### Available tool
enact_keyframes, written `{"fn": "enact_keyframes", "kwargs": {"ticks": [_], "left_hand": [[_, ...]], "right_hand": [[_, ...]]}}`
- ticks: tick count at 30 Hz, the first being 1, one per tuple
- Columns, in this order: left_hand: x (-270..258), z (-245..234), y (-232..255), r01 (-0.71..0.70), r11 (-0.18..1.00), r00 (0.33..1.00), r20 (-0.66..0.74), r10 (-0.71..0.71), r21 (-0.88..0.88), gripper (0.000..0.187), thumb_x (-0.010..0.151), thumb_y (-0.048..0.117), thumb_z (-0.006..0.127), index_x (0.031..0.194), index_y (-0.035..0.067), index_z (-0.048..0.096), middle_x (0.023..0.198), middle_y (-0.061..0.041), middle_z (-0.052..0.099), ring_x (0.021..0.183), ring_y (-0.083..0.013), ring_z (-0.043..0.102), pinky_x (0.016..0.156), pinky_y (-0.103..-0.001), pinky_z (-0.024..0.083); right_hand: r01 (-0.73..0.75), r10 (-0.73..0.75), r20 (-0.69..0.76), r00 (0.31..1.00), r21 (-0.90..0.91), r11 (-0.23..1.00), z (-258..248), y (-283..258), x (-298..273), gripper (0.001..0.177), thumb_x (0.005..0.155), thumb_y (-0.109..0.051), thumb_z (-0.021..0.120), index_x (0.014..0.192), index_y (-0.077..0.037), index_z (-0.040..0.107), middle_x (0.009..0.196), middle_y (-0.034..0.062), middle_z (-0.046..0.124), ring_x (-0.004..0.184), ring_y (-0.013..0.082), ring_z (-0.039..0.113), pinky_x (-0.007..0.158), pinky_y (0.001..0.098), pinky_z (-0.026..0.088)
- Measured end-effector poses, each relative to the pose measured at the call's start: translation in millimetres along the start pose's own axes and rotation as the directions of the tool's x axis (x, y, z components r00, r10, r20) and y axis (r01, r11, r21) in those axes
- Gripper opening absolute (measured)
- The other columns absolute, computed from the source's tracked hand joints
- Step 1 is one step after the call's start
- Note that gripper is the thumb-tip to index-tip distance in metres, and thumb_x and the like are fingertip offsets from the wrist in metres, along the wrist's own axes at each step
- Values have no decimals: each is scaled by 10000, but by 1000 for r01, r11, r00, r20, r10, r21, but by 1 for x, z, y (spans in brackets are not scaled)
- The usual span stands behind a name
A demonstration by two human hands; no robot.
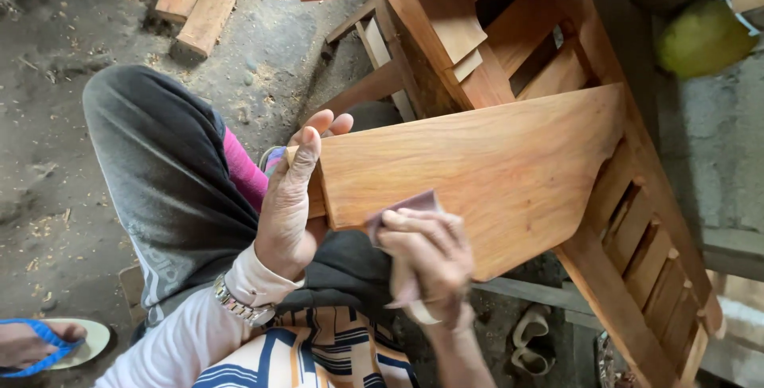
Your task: Sanding a wooden furniture component using sandpaper
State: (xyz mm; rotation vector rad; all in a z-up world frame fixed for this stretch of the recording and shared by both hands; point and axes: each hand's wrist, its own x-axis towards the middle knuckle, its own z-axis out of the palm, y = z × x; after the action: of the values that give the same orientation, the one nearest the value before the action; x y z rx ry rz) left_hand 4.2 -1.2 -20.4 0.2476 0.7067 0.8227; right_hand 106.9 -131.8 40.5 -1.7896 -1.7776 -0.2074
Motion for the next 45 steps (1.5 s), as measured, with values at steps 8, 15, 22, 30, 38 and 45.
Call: {"fn": "enact_keyframes", "kwargs": {"ticks": [8, 15, 22, 30, 38, 45], "left_hand": [[-1, -2, -2, -15, 999, 999, 30, 16, -32, 442, 959, 400, 571, 1311, 140, 638, 1383, -149, 698, 1245, -208, 645, 1041, -369, 505], [-1, 3, 1, -63, 997, 998, 13, 62, 52, 460, 972, 373, 523, 1347, 126, 621, 1370, -136, 710, 1267, -190, 635, 1085, -358, 475], [-7, 25, 25, 139, 990, 978, -150, -142, -30, 504, 956, 326, 478, 1379, 88, 611, 1406, -154, 703, 1245, -239, 626, 1046, -398, 466], [-6, 24, 17, 139, 985, 969, -189, -157, -102, 470, 971, 319, 486, 1346, 70, 619, 1404, -181, 696, 1221, -271, 621, 1020, -423, 463], [-6, 28, 18, 165, 983, 957, -226, -180, -82, 477, 946, 365, 500, 1343, 128, 617, 1416, -115, 684, 1193, -268, 615, 962, -486, 479], [-7, 28, 18, 138, 987, 969, -196, -152, -87, 468, 948, 340, 503, 1333, 103, 626, 1413, -153, 690, 1222, -278, 625, 999, -458, 474]], "right_hand": [[-388, 354, -160, 922, -342, 856, -50, 82, -52, 355, 770, 247, 608, 883, -56, 753, 990, 97, 760, 936, 263, 657, 841, 360, 541], [-71, 69, -131, 989, -17, 997, 13, -29, 14, 243, 1022, -140, 536, 867, -146, 723, 953, 66, 772, 866, 220, 735, 854, 373, 474], [-197, 180, -231, 956, -54, 979, -17, 17, -7, 301, 941, -193, 517, 786, -173, 774, 908, 6, 794, 800, 145, 714, 812, 259, 497], [-412, 303, -420, 856, -198, 889, -12, 107, -65, 351, 815, 95, 539, 713, -166, 751, 863, 6, 785, 796, 156, 712, 801, 250, 529], [80, -68, -179, 981, 57, 995, 25, 7, -3, 341, 1029, -256, 546, 744, -218, 728, 893, -52, 811, 740, 101, 732, 763, 260, 504], [-502, 420, -289, 860, -338, 796, -55, 129, -83, 425, 733, 116, 591, 721, -272, 765, 912, -105, 784, 860, 133, 677, 836, 248, 493]]}}
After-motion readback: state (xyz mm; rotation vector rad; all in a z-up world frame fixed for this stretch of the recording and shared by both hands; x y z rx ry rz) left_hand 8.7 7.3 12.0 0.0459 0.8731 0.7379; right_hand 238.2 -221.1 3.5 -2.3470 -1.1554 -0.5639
